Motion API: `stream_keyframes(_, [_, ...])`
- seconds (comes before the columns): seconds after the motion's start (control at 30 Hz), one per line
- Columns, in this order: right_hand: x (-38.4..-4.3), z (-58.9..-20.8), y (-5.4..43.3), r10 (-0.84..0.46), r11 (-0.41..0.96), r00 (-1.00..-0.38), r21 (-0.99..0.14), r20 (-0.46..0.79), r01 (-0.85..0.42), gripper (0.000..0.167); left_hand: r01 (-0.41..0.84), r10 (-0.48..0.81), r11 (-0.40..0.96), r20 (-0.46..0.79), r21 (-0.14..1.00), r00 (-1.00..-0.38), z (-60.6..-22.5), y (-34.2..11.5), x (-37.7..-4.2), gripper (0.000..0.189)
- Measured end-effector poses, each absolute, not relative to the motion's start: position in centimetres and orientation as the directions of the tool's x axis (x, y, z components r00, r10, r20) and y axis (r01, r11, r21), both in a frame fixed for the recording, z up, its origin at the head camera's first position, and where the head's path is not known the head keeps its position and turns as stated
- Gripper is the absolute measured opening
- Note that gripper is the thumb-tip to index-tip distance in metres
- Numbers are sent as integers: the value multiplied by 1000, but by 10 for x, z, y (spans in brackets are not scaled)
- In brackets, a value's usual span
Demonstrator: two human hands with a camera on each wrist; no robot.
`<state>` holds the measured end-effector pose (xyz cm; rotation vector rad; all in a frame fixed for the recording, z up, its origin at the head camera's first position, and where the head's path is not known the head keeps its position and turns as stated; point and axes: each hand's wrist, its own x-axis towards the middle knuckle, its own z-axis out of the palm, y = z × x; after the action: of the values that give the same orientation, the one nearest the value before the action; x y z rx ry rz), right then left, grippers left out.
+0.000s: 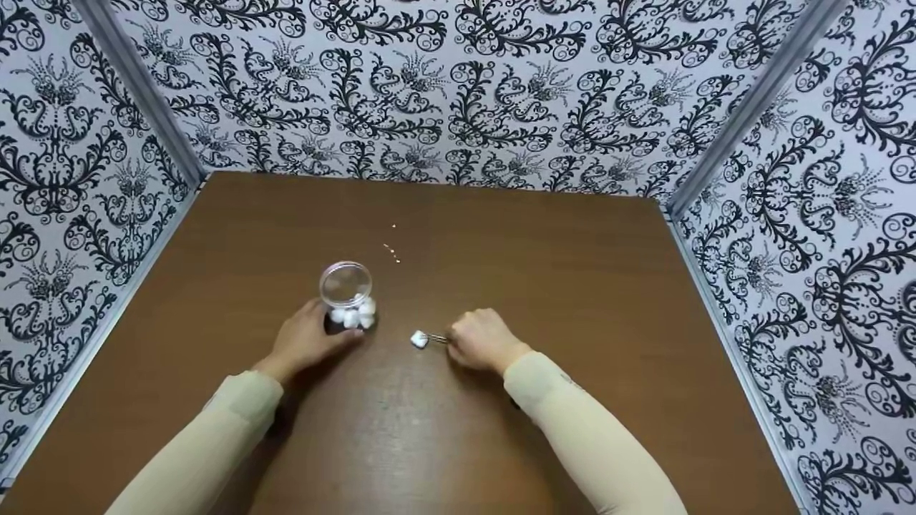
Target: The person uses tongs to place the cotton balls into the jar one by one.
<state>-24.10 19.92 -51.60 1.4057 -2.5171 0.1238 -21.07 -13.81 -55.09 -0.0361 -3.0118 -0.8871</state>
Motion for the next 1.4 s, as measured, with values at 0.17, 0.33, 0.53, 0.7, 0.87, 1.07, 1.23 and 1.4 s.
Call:
stream_keyframes(0.17, [-241,-515,200,-820,536,-505,54,270,-842,20,28,22,841,19,541,-1000,-550,-138,-210,88])
stream_keyframes(0.33, [-242,-513,203,-811,550,-512,72,282,-832,14,35,22,836,30,548,-999,-550,-138,-210,86])
stream_keyframes(0.53, [-245,-510,207,-802,563,-523,76,289,-823,11,34,26,834,22,551,-999,-549,-138,-209,86])
stream_keyframes(0.7, [-248,-508,209,-790,580,-543,63,284,-812,11,29,29,828,10,560,-1000,-547,-138,-209,85])
stream_keyframes(0.87, [-252,-502,212,-781,594,-554,67,288,-802,11,31,27,829,15,559,-1000,-547,-138,-209,85])
stream_keyframes(1.07, [-262,-483,210,-779,591,-533,101,330,-801,9,36,31,829,19,558,-999,-547,-138,-209,85])
stream_keyframes(1.23, [-272,-456,194,-779,569,-479,135,405,-811,6,39,28,828,28,559,-999,-547,-137,-209,83])
stream_keyframes(1.4, [-277,-430,167,-778,552,-441,154,447,-819,7,44,30,830,34,556,-999,-548,-138,-209,84])
